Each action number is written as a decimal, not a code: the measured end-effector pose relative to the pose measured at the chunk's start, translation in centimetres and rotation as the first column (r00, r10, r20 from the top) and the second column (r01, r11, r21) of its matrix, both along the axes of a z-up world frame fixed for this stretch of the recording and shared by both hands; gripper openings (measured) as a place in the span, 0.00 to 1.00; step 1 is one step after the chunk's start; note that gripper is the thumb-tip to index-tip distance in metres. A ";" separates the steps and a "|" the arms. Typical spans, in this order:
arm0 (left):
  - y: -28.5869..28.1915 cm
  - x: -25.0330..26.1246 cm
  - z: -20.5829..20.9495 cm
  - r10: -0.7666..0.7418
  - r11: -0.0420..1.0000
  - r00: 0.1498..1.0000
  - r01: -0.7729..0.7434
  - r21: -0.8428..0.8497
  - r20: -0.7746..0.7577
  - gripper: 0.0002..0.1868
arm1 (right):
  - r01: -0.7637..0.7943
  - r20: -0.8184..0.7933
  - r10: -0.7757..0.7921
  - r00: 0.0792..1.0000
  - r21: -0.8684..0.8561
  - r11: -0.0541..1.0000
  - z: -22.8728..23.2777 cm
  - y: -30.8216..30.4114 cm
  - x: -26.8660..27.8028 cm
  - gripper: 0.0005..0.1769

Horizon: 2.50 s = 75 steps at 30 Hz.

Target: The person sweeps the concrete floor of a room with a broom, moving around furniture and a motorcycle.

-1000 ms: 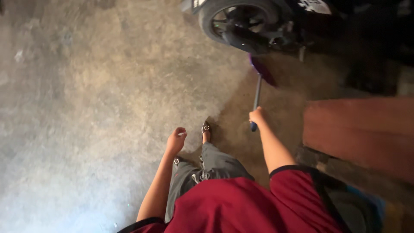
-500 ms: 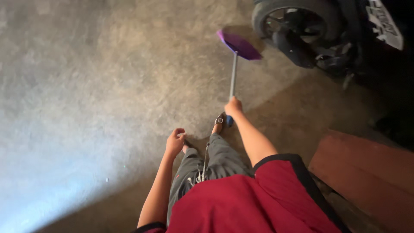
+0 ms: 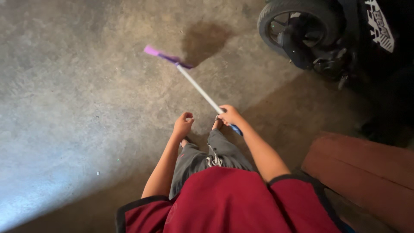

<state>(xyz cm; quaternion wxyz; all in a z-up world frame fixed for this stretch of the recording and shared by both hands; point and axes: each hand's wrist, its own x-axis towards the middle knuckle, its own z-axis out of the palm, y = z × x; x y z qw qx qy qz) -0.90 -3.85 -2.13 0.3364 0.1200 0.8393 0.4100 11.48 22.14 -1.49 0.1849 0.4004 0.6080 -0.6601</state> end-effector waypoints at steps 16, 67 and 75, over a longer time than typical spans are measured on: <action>-14.6 -0.3 0.3 0.111 0.993 0.993 -0.113 0.035 0.046 0.17 | -0.111 0.244 0.049 0.969 0.247 0.963 0.2 -14.9 -0.8 0.22; 35.5 -32.4 5.6 -0.074 0.958 0.994 0.048 0.281 0.084 0.16 | 0.165 -0.007 -0.167 0.986 0.198 0.966 6.9 28.2 -26.7 0.30; 47.5 -49.8 9.0 -0.223 0.943 0.974 0.227 0.243 -0.045 0.18 | 0.387 -0.019 -0.396 0.918 0.250 0.887 11.5 40.6 -39.9 0.14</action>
